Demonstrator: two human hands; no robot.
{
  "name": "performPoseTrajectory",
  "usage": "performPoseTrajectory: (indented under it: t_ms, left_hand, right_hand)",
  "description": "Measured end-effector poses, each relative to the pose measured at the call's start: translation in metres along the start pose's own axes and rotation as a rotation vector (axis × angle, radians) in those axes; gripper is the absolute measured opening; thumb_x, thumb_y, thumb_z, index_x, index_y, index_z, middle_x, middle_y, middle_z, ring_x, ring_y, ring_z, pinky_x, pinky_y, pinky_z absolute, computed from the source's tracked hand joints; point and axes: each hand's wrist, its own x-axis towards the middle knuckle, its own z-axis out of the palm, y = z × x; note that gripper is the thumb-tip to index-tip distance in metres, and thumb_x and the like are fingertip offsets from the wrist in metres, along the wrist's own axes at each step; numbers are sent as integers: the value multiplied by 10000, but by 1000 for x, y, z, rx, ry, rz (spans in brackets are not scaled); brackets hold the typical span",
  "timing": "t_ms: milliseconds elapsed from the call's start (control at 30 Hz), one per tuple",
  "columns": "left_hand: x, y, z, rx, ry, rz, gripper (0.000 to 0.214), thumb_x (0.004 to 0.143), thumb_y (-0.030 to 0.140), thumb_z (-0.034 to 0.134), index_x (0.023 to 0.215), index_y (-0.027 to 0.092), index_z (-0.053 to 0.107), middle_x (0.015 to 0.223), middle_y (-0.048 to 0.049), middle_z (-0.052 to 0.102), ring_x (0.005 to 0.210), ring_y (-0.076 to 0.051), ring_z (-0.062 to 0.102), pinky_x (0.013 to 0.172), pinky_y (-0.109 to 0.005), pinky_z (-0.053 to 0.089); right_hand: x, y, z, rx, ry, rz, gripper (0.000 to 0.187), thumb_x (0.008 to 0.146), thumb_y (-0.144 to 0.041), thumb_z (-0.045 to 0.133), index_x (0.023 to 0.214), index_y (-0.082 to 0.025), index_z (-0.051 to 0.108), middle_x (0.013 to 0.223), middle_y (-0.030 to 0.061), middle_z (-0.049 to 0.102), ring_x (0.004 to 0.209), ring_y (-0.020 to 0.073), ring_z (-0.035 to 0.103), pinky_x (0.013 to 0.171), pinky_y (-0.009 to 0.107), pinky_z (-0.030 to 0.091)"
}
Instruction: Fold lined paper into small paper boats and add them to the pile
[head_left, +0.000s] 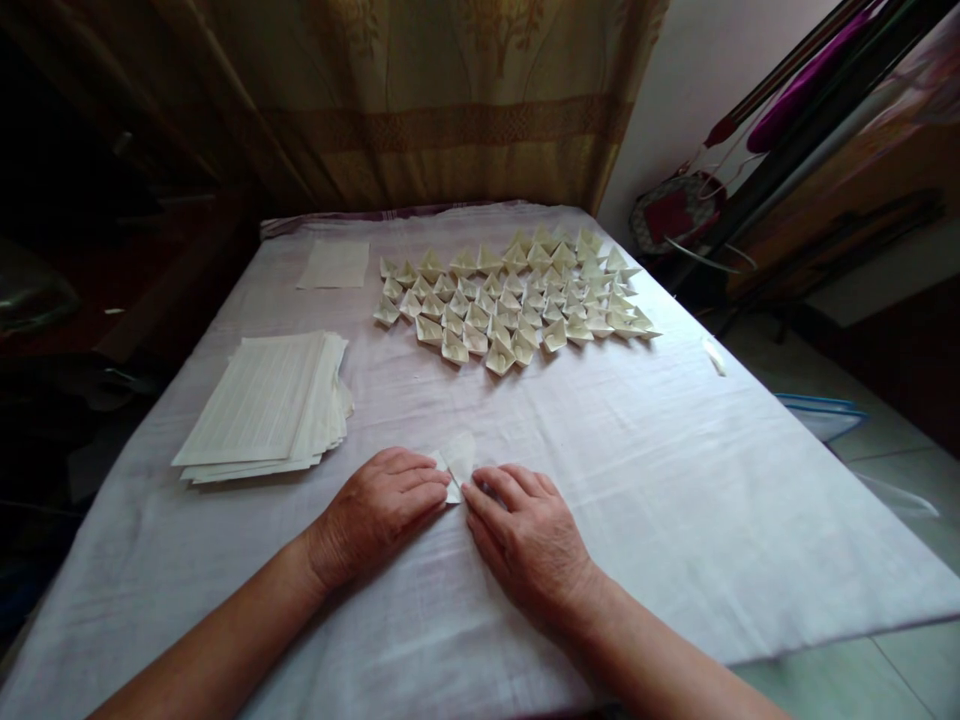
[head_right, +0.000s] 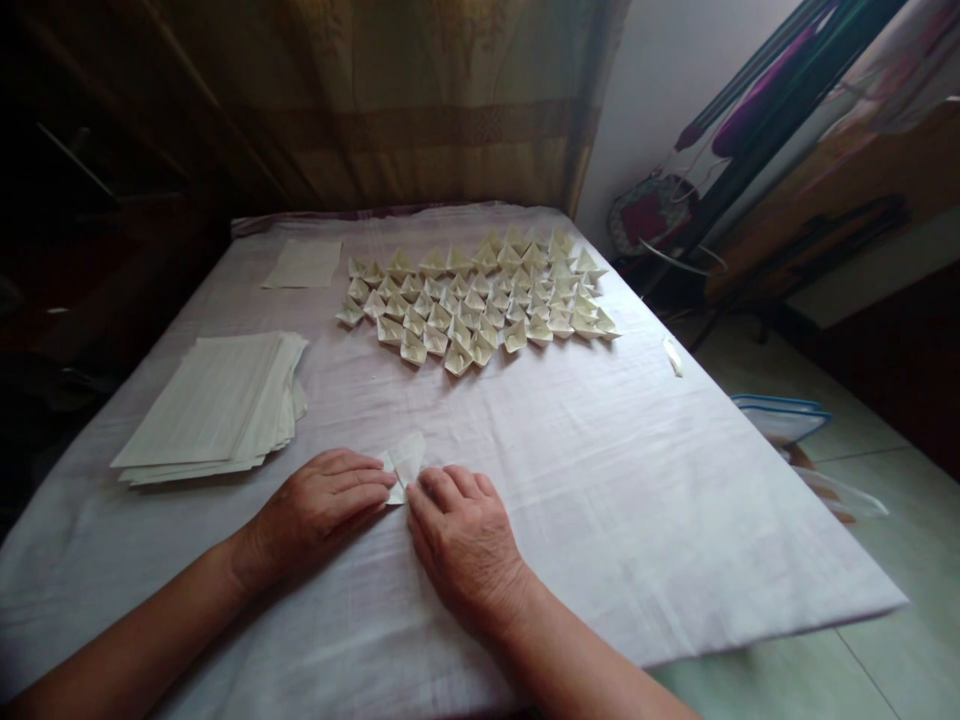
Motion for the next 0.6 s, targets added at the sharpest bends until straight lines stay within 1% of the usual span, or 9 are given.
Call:
performPoseTrajectory:
  t_ms: [67,167,267,367,467,600]
  left_hand:
    - [1,3,1,-47,-8,-35,174,990,238,500,932,191,658,1013,-28,762,959,-171,680,884,-334,497]
    - [1,5,2,-56,-12,-80,148,980,235,514,971,196,657,998,-30,758,941,-169,678,878,-333,490]
    - [4,7,3,-80,-18,-155,149,971,259,527,1007,197,658,930,-31,749,894,-169,673,847,-331,490]
    - [9,9,5,-131,-24,-270,164,967,292,527,927,195,653,842,-23,712,816,-167,642,784,-319,486]
    - [13,11,8,-144,-16,-367,176,955,279,537,822,190,611,794,-16,660,781,-169,592,756,-317,471]
    - [13,14,13,-111,-8,-465,146,925,258,570,797,190,589,840,-19,632,821,-184,562,770,-336,458]
  right_hand:
    - [-3,1,0,-2,14,-23,227,937,-245,565,1139,-220,663,1165,74,684,1010,240,576,842,384,429]
    - [-7,3,0,-4,21,-51,247,941,-245,561,1165,-219,660,1215,79,677,1055,247,576,856,393,434]
    - [-6,3,1,2,12,-33,225,925,-236,584,1131,-230,674,1214,76,679,1070,251,577,858,395,436]
    - [-2,2,0,16,-8,-7,206,892,-220,623,1087,-241,688,1193,69,680,1072,261,574,856,401,441]
    - [1,4,-1,61,-4,-2,215,876,-198,635,1078,-243,697,1177,68,675,1071,262,570,860,399,460]
    - [-1,8,1,106,29,6,219,898,-189,608,1088,-238,704,1170,66,677,1075,254,570,883,393,478]
